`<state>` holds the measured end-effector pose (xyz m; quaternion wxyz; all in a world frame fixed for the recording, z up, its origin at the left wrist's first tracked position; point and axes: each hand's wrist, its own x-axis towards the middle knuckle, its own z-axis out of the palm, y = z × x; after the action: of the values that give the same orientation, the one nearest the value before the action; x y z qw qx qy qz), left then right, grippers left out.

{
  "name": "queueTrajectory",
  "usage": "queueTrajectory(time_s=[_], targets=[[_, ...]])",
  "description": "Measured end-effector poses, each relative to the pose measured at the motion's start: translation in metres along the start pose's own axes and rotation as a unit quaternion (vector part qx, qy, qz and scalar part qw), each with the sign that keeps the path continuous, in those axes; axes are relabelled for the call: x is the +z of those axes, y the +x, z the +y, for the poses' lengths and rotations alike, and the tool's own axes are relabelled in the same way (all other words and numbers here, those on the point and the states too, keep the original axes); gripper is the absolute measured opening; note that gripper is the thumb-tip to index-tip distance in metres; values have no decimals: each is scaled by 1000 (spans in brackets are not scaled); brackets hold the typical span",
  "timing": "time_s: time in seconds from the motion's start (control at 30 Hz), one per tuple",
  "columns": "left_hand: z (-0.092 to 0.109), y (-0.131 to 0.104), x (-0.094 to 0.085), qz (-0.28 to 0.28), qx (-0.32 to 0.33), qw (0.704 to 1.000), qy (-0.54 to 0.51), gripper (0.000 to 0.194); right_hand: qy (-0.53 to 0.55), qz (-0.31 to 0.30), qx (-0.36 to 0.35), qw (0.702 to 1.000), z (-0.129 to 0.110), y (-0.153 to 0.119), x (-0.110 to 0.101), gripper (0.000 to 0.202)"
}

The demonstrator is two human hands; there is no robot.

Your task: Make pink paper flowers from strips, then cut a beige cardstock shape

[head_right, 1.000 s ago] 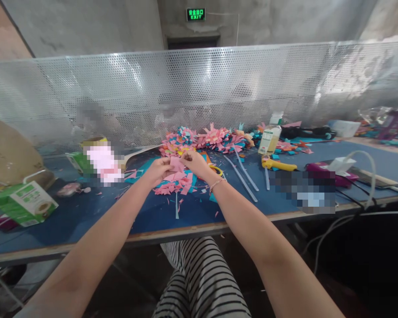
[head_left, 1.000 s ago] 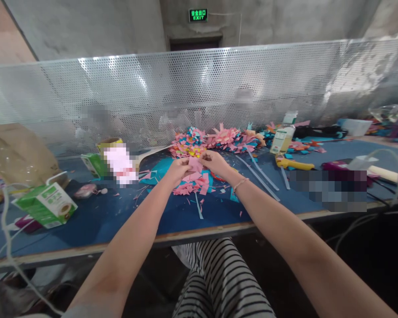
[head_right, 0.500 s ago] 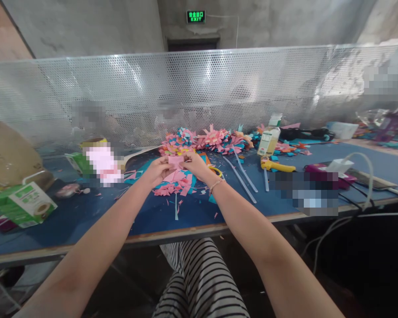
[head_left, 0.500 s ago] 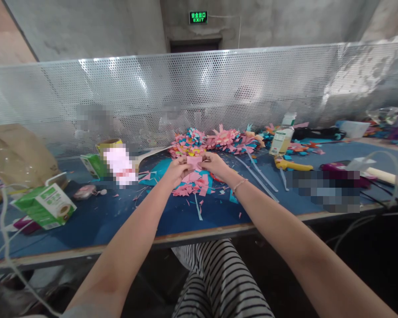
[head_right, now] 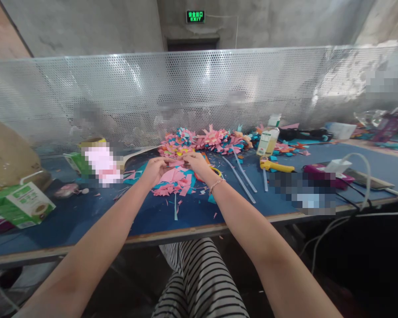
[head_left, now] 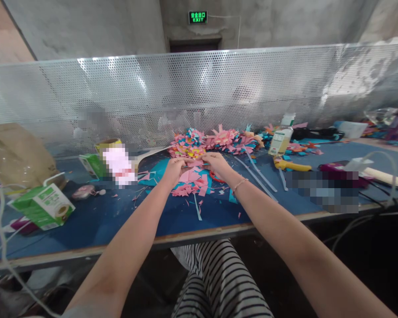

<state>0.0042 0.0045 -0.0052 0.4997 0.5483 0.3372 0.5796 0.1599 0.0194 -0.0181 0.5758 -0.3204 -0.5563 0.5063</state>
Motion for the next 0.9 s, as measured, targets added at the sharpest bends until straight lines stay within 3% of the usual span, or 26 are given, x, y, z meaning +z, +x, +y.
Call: queueTrajectory(time_s=[0.2, 0.4, 0.57, 0.9], targets=[[-1, 0, -1, -2, 15, 1000, 24, 22, -17, -19, 15, 1000, 4, 2, -4, 31], [0, -1, 0, 7, 26, 999, 28, 7, -6, -29, 34, 999, 4, 2, -3, 28], [0, -3, 0, 18, 17, 999, 46, 21, -15, -15, 4, 1000, 1, 0, -2, 28], [-2, 1, -4, 62, 4, 995, 74, 24, -4, -16, 19, 1000, 8, 5, -8, 34]])
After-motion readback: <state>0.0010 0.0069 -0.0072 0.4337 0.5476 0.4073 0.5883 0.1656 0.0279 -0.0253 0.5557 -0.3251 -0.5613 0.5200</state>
